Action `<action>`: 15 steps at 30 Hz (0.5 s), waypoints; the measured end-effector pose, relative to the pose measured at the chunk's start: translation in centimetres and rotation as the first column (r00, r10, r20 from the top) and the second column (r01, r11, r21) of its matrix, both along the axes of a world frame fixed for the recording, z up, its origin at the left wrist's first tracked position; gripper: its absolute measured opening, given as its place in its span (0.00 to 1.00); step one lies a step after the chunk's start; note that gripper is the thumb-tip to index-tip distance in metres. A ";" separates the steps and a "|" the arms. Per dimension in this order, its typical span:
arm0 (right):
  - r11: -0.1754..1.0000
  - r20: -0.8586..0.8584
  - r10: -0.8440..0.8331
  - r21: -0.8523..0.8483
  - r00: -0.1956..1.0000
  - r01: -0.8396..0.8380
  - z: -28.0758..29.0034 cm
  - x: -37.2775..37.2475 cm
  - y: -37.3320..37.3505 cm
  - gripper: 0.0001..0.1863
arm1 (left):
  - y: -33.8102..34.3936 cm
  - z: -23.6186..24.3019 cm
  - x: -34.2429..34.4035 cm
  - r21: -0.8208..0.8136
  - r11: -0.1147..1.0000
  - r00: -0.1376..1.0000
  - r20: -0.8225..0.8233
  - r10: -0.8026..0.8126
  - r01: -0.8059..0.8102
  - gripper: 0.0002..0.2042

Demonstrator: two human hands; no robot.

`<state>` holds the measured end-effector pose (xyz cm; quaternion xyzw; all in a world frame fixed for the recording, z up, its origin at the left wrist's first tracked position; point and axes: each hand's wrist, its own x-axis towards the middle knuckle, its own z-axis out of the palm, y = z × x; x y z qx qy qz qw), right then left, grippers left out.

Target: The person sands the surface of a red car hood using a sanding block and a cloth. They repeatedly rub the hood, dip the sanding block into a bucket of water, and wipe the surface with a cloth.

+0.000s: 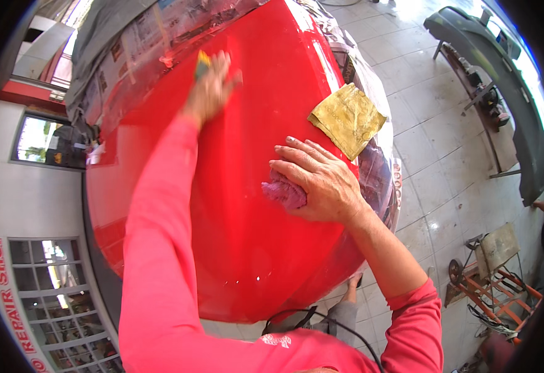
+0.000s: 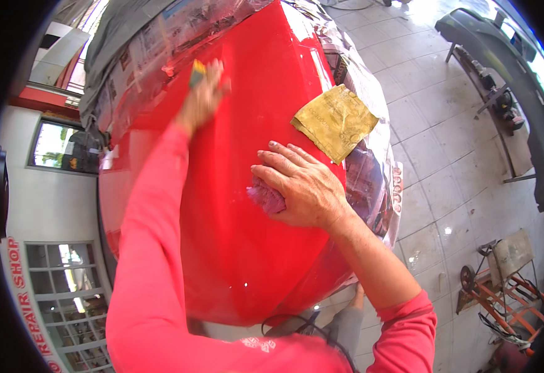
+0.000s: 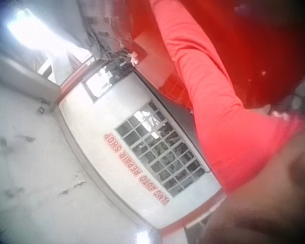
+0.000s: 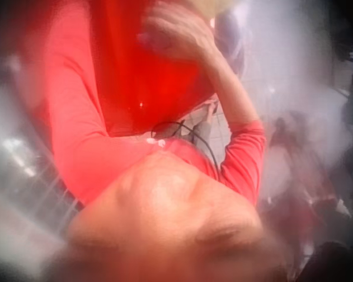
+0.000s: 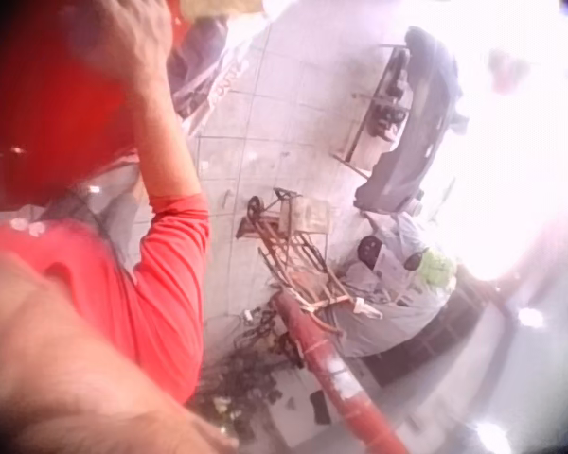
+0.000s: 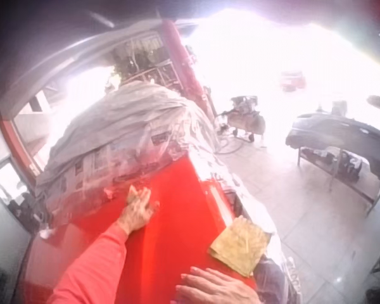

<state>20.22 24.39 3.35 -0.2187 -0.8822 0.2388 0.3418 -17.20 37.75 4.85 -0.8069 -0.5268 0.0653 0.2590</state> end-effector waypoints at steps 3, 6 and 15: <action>0.998 -0.018 -0.054 -0.024 0.998 0.053 -0.8 0.9 0.4 0.37 | -18.2 1.3 7.4 -0.253 0.968 0.896 0.432 0.102 0.012 0.46; 0.999 -0.032 -0.024 -0.039 0.999 0.022 -0.5 0.4 0.3 0.37 | -31.0 1.8 7.9 -0.422 0.901 0.895 0.356 0.269 -0.103 0.50; 0.998 -0.071 0.057 -0.031 0.996 -0.060 -0.1 -0.8 -1.1 0.34 | 6.2 1.7 -7.3 -0.068 0.959 0.923 0.261 0.283 -0.275 0.38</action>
